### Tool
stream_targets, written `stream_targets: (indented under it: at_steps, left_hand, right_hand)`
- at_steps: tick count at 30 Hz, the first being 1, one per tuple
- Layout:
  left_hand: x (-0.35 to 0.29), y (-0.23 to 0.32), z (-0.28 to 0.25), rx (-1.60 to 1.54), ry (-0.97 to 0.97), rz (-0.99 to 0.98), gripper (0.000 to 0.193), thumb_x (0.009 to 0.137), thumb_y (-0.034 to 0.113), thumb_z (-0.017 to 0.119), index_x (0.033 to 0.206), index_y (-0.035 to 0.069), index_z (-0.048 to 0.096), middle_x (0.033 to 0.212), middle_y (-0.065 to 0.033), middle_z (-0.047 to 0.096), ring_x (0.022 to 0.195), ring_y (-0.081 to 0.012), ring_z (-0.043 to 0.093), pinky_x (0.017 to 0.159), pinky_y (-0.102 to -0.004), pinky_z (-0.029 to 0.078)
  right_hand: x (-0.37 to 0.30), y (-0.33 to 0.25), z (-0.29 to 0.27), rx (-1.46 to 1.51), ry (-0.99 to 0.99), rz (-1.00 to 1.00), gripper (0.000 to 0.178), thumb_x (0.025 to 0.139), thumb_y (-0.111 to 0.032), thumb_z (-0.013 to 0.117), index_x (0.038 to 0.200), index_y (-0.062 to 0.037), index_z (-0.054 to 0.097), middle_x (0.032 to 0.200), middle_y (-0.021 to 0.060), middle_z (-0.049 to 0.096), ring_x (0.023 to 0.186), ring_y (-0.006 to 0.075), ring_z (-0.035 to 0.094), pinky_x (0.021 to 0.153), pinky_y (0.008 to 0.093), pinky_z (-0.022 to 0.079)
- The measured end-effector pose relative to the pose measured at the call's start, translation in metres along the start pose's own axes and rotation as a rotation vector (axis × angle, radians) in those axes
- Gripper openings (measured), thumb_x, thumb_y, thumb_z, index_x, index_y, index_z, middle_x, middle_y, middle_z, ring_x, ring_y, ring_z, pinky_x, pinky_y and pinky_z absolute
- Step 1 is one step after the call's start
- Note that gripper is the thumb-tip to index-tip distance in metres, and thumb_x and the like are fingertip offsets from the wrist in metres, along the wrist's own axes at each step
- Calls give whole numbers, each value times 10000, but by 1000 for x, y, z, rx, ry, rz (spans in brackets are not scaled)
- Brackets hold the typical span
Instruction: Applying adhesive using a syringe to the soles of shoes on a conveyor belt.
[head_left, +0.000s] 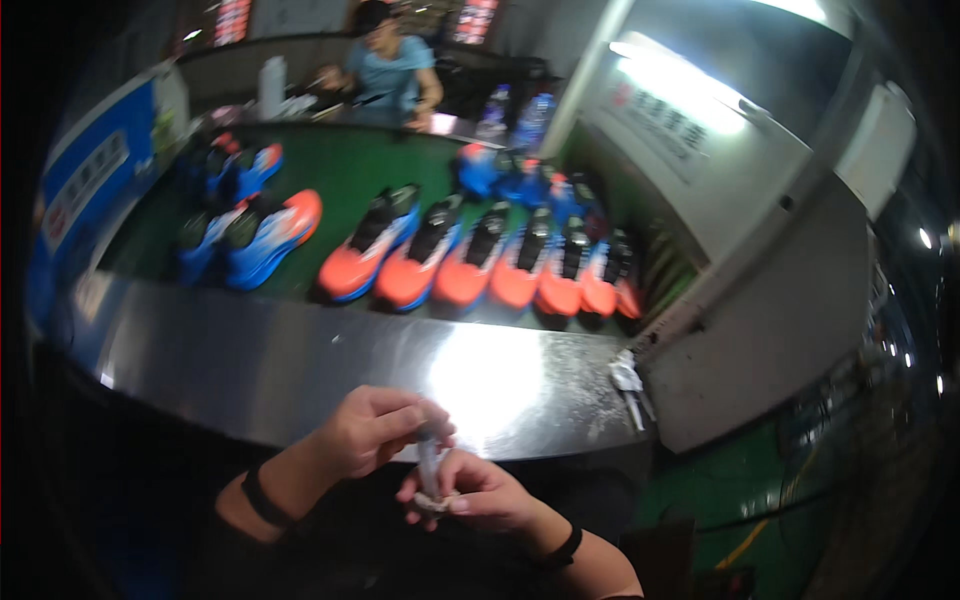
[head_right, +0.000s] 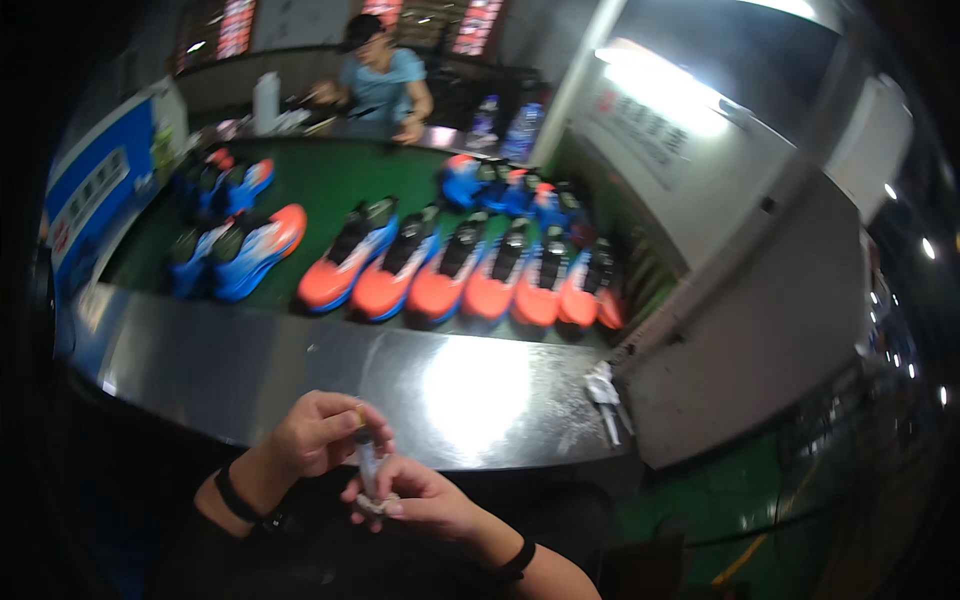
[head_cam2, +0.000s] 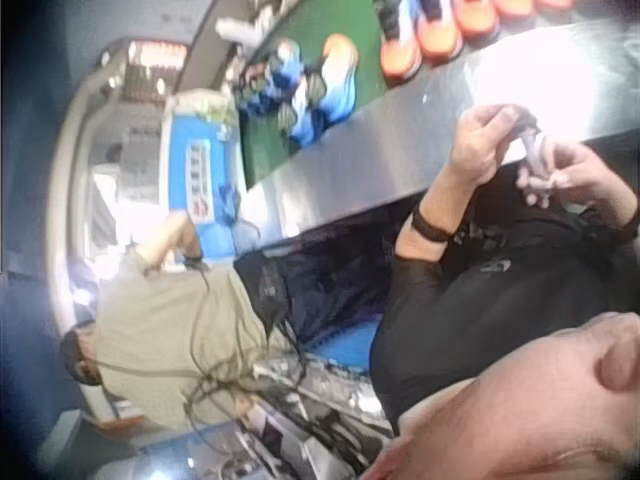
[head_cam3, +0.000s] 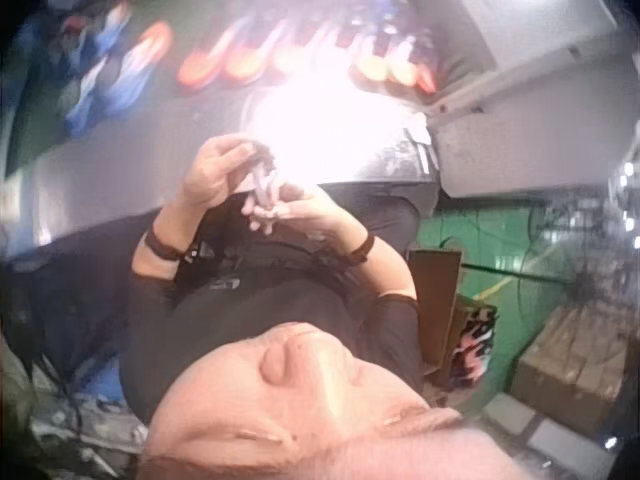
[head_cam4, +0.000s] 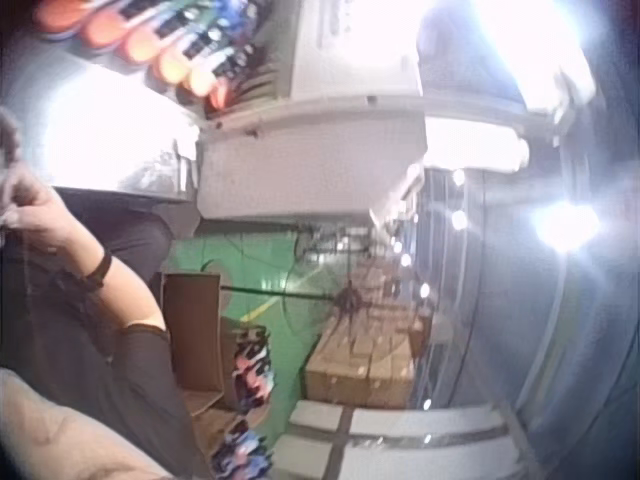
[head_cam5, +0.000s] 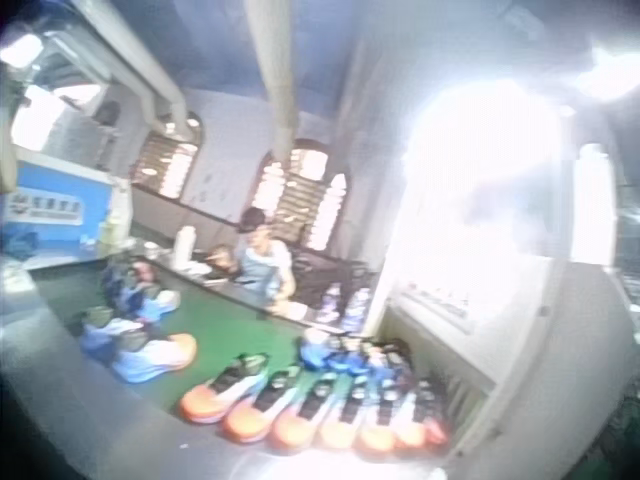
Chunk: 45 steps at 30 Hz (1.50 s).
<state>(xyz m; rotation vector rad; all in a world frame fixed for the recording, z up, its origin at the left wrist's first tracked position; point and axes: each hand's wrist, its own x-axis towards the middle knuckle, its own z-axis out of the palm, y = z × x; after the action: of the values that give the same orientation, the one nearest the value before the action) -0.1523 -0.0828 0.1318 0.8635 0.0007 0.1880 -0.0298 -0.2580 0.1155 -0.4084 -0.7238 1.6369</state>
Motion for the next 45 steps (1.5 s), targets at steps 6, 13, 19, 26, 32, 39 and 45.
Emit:
stream_targets:
  at_steps: [6, 13, 19, 26, 32, 39, 45]
  left_hand:
    - [13, 6, 11, -16, -78, 47, 284, 985, 139, 509, 1109, -106, 583, 1043, -205, 636, 1015, -287, 618, 917, -413, 493]
    - [25, 8, 20, 292, 21, 22, 285, 984, 153, 524, 1054, -106, 620, 999, -165, 662, 947, -211, 632, 827, -324, 499]
    - [42, -2, 13, 199, 59, 2, 312, 971, 210, 567, 1022, -82, 665, 979, -145, 678, 917, -173, 635, 798, -289, 502]
    - [69, -30, 10, 356, 250, -19, 285, 946, 196, 589, 998, -76, 658, 1013, -205, 677, 980, -271, 662, 880, -376, 525]
    - [72, -29, -21, 291, 405, -24, 214, 928, 140, 621, 1004, -54, 670, 951, -142, 691, 888, -189, 655, 805, -313, 531]
    - [75, -20, -72, 1467, 412, -52, 110, 774, 68, 747, 863, 12, 714, 771, -41, 673, 701, -103, 621, 647, -244, 489]
    - [67, -20, -79, 1277, 570, -127, 316, 731, 39, 770, 1021, 32, 644, 754, -7, 593, 691, -81, 564, 628, -239, 475]
  right_hand:
    - [4, -10, -6, -69, -96, -38, 164, 923, -129, 600, 1059, -108, 510, 1251, 163, 495, 1069, 215, 564, 869, 314, 470]
    - [-2, -20, -30, -135, -140, -50, 124, 928, -118, 594, 1035, -89, 538, 1303, 226, 468, 1109, 300, 557, 876, 375, 474]
    - [-9, -23, -46, -432, -10, -139, 164, 918, -88, 597, 1073, -72, 548, 1246, 208, 520, 1088, 296, 574, 942, 422, 453]
    - [-22, -28, -50, -1156, 395, -254, 201, 820, -65, 714, 990, -32, 611, 962, 98, 610, 867, 188, 615, 738, 290, 492]
    - [-59, -42, -52, -1355, 555, -276, 230, 774, -119, 747, 968, -70, 635, 819, 84, 602, 725, 249, 613, 632, 347, 499]
    - [-119, -65, -79, -1373, 1008, -260, 382, 782, -151, 772, 1127, -60, 635, 723, 99, 619, 540, 161, 573, 526, 276, 470]
    - [-122, -76, -78, -1443, 1025, 8, 461, 778, -99, 760, 1190, -33, 563, 701, 113, 631, 625, 129, 611, 592, 272, 494]
